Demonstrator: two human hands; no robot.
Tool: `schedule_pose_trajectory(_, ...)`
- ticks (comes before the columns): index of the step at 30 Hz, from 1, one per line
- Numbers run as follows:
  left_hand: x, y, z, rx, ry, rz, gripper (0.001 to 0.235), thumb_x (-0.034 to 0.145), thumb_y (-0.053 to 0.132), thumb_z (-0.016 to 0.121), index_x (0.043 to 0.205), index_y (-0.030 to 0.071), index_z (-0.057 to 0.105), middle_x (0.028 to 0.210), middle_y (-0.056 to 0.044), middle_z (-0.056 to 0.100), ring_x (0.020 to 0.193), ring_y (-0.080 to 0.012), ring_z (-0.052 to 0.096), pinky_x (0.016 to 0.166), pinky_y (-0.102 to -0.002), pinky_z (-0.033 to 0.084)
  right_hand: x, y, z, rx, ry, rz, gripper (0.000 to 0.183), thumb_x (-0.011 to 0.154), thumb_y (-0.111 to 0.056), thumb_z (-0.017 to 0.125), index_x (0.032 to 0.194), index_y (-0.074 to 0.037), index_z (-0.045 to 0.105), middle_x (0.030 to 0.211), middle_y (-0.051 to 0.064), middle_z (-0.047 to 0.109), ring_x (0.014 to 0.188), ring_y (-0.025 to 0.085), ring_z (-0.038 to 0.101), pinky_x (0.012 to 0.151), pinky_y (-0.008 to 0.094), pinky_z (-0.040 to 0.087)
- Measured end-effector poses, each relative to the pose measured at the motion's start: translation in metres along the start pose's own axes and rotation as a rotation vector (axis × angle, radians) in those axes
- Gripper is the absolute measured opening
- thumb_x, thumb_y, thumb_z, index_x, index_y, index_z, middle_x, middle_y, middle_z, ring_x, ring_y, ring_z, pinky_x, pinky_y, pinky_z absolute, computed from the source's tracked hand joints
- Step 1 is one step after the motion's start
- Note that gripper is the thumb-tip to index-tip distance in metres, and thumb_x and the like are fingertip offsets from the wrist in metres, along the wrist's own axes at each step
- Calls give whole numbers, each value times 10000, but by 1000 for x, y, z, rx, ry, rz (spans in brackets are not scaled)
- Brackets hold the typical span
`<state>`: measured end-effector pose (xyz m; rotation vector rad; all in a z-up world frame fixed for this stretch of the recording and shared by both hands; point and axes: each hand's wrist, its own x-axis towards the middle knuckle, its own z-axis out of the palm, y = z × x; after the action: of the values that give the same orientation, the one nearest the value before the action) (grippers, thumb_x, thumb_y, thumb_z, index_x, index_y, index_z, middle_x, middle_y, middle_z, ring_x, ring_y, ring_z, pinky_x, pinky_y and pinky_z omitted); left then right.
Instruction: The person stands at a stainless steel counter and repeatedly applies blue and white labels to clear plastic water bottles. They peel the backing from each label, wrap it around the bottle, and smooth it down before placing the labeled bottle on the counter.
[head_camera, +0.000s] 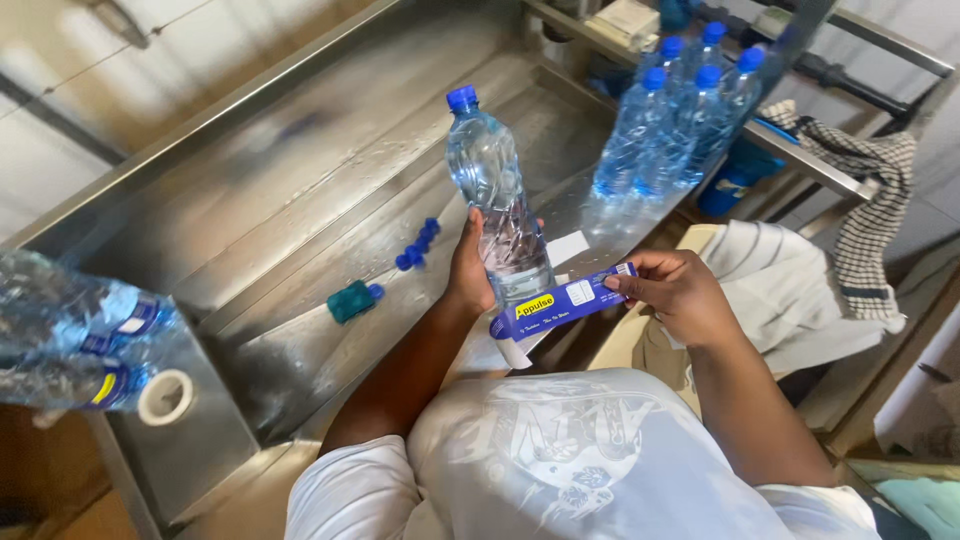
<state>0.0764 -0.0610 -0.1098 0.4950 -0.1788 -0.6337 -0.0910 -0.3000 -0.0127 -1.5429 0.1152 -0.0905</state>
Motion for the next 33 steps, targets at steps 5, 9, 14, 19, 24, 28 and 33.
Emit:
schedule_pose_trajectory(5,-51,27,24,-61,120,83,828,1054,743,630,1376,-12,744,1324,-301,773,1252,-437,756,1113,-622,583,8,0,43,8,-74,-38,69,919,32,873,907,65,813,735,154,744,684,151,680,655,274,623)
schedule_pose_trajectory(9,-65,37,11,21,149,167,894,1013,813,635,1384,5,735,1289,-318,775,1231,-433,767,1077,-628,599,13,-5,66,-12,-67,-70,92,928,-10,878,883,20,804,695,94,691,634,114,627,602,229,574)
schedule_pose_trajectory(14,-67,35,-11,-42,167,194,905,1024,805,618,1399,-9,741,1323,-320,767,1266,-451,742,1108,-632,568,10,-18,88,2,-80,-72,131,918,-21,895,854,30,793,679,89,679,612,112,598,577,229,551)
schedule_pose_trajectory(19,-58,46,-56,-32,298,319,751,1119,571,673,1530,-53,609,1465,-328,685,1383,-419,668,1270,-608,454,3,-21,95,-26,-55,-79,131,895,-1,902,841,43,791,666,98,684,613,116,618,561,222,544)
schedule_pose_trajectory(24,-89,33,17,-209,192,71,825,1015,728,710,1370,-16,748,1335,-283,771,1278,-415,734,1186,-597,525,-9,-45,106,-39,-23,-77,134,903,-13,901,845,34,790,683,97,700,619,112,625,572,222,547)
schedule_pose_trajectory(28,-81,39,-6,-208,102,-12,897,1027,790,641,1365,-32,762,1342,-320,756,1269,-448,740,1183,-616,521,-6,-43,102,-51,-18,-80,133,914,-10,896,852,45,792,690,123,711,623,132,633,575,239,548)
schedule_pose_trajectory(33,-93,36,30,-203,122,-43,850,1001,798,683,1311,13,785,1244,-262,804,1166,-385,792,1127,-574,583,-6,-37,96,-30,4,-73,135,908,-2,895,843,35,783,688,106,701,629,118,631,587,219,534)
